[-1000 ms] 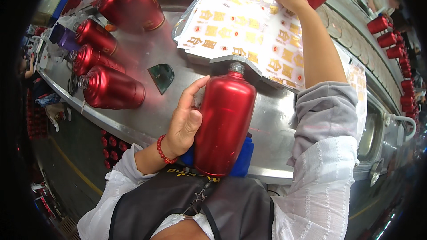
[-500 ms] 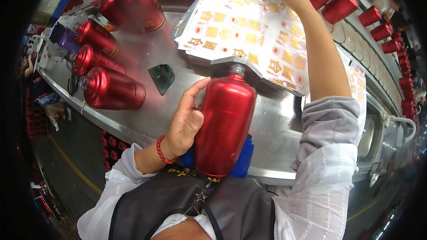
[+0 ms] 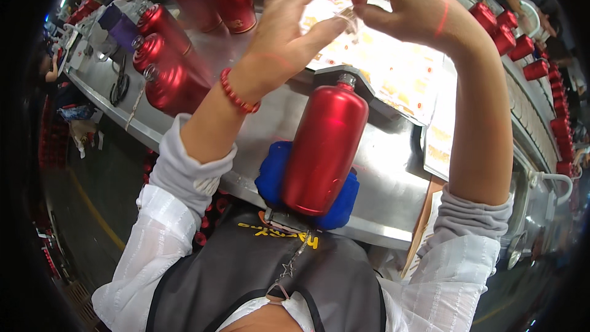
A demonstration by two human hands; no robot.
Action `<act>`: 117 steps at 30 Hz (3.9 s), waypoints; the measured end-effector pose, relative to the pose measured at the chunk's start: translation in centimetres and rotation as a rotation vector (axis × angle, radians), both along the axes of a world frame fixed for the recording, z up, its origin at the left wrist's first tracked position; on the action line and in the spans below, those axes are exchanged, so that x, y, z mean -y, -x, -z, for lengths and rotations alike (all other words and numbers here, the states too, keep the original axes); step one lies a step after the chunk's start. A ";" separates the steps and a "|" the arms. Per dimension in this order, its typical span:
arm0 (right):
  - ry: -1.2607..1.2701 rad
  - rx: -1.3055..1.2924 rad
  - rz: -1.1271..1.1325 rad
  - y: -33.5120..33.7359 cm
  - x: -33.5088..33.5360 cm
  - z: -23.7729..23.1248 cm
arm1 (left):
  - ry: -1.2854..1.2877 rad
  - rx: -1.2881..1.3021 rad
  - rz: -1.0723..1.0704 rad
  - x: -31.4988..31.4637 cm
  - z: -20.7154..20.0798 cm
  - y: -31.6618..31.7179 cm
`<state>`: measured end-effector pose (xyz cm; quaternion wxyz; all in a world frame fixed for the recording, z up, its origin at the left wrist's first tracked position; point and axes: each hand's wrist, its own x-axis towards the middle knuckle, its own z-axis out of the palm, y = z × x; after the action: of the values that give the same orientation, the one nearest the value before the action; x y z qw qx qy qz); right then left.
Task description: The person applies gold stickers to red beverage cans on a production line. They peel stickers from sheets, align them on the can body, and smooth them with a green plastic squeegee. The person handles multiple cans one at a time, rotating each can to apply labels on different sides.
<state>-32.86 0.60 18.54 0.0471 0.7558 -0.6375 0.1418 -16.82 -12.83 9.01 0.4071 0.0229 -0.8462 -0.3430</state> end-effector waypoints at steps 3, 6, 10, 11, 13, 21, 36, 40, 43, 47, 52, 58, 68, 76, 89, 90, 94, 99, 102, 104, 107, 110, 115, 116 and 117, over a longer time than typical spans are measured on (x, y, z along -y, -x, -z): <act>0.025 0.035 0.053 -1.6 -1.7 -0.3 | 0.062 -0.061 0.049 -0.5 0.2 1.0; 0.100 0.208 0.126 -1.8 -4.8 0.2 | -0.118 -0.015 0.152 -1.9 -0.2 0.3; 0.286 0.611 0.269 -1.9 -7.5 3.8 | -0.293 -0.017 0.199 -3.1 0.0 0.1; 0.285 0.627 0.252 -2.6 -7.6 4.2 | -0.287 -0.012 0.203 -3.4 0.0 0.1; 0.333 0.780 0.237 -3.6 -7.0 6.1 | -0.231 0.002 0.201 -3.8 -0.2 0.0; 0.346 0.677 0.509 1.2 -6.7 7.3 | -0.128 0.010 0.123 -5.0 1.6 -7.3; 0.337 -0.052 0.521 5.2 -4.4 13.4 | 0.108 0.365 0.210 -7.4 10.4 -15.4; 0.310 0.065 0.458 -2.4 -9.5 6.9 | 0.148 0.418 0.173 -7.3 10.4 -15.7; 0.276 0.094 0.345 -6.2 -11.7 3.9 | 0.197 0.315 0.106 -8.6 7.8 -15.5; 0.245 0.178 0.282 -9.8 -13.4 1.7 | 0.194 0.301 0.203 -7.6 9.1 -15.3; 0.079 0.276 0.273 -11.9 -14.7 0.1 | 0.166 0.351 0.166 -7.6 9.3 -15.9; 0.048 0.416 0.194 -13.1 -14.3 0.1 | 0.208 0.412 0.195 -6.8 10.3 -15.9; 0.028 0.556 0.022 -12.2 -12.6 0.8 | 0.158 0.381 0.247 -6.6 10.6 -15.4; -0.012 0.626 0.040 -11.5 -10.8 1.9 | -0.337 0.379 0.523 -4.9 8.3 -14.3; 0.160 0.504 0.336 -10.4 -7.1 9.7 | -0.864 0.189 0.536 -7.3 8.7 -10.5; 0.156 0.518 0.346 -10.5 -7.0 9.6 | -0.884 0.158 0.523 -7.6 8.9 -10.3; 0.250 0.514 0.324 -10.5 -6.6 10.2 | -0.955 0.134 0.522 -7.6 8.9 -10.2; 0.264 0.523 0.314 -10.2 -6.6 10.5 | -1.066 0.144 0.566 -7.6 7.9 -10.4; 0.263 0.538 0.312 -10.0 -6.7 10.7 | -1.079 0.173 0.564 -7.4 7.5 -10.5; 0.254 0.543 0.309 -9.9 -6.8 10.8 | -0.994 0.187 0.567 -7.2 7.7 -10.5; 0.249 0.543 0.304 -9.8 -6.8 10.7 | -0.899 0.168 0.588 -7.2 8.0 -10.3; 0.225 0.560 0.308 -9.8 -6.9 10.6 | -0.939 0.134 0.560 -7.7 8.1 -10.2; 0.151 0.585 0.331 -9.8 -7.1 10.2 | -0.956 0.137 0.574 -7.7 7.7 -10.3; 0.150 0.582 0.334 -9.8 -7.1 10.2 | -0.958 0.140 0.572 -7.7 7.8 -10.3; 0.149 0.579 0.336 -9.9 -7.1 10.2 | -0.960 0.143 0.571 -7.7 7.9 -10.3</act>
<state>-22.98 7.73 8.36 -0.0581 0.5632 -0.7279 0.3868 -6.50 -5.17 1.11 0.1835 -0.0011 -0.5932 -0.7839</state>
